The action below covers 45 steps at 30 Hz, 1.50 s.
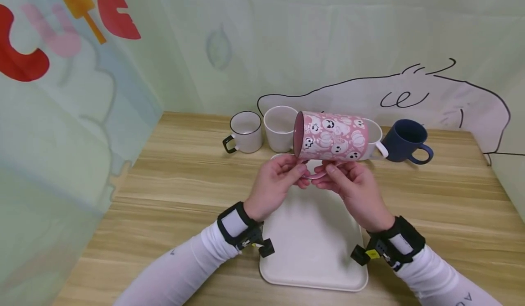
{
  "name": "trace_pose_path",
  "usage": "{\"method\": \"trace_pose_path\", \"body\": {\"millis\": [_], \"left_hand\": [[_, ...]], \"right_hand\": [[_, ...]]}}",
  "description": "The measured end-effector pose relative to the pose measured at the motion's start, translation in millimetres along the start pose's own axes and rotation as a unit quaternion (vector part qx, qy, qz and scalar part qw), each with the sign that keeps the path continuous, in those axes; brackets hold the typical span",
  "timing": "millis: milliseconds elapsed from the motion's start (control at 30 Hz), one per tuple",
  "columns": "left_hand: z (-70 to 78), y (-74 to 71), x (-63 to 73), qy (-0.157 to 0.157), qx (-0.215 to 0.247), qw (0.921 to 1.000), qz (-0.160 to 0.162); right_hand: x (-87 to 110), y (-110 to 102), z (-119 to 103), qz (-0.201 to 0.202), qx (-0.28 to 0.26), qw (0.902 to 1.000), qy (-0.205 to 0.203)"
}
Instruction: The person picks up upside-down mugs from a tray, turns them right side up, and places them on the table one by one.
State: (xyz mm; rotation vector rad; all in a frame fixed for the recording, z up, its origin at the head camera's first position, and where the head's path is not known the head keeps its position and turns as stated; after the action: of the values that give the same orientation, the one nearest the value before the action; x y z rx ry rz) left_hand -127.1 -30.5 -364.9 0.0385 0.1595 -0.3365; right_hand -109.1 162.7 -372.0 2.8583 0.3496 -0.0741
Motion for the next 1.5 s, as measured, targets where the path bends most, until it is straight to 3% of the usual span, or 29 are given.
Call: {"method": "trace_pose_path", "body": {"millis": [267, 633, 967, 1367, 1500], "left_hand": [[9.6, -11.7, 5.2, 0.047, -0.017, 0.9986, 0.013], [25.9, -43.1, 5.0, 0.079, 0.009, 0.9946, 0.066], [40.4, -90.7, 8.0, 0.136, -0.052, 0.9767, 0.158], [45.5, -146.9, 14.8, 0.147, -0.103, 0.9531, 0.244], [42.3, -167.2, 17.1, 0.141, -0.12, 0.9453, 0.268]], "right_hand": [[2.4, -3, -7, -0.039, 0.071, 0.9966, 0.012], [10.5, -25, -15, -0.019, 0.146, 0.9891, -0.003], [18.0, -41, -29, 0.004, 0.198, 0.9799, -0.022], [26.0, -61, -41, 0.008, 0.334, 0.9378, -0.093], [29.4, -69, -42, -0.003, 0.385, 0.916, -0.114]]}}
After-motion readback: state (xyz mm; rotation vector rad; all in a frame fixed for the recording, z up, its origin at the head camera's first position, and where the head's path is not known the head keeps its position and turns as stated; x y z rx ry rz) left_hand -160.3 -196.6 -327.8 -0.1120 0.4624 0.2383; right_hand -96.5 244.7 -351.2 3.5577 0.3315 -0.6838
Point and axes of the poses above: each hand's wrist, its own x-axis away from the middle knuckle, its own y-axis out of the palm, z = x × y, the point moved 4 cm from there along -x, towards the middle knuckle, and after that the axes turned 7 degrees about -x, right-handed, at the moved point
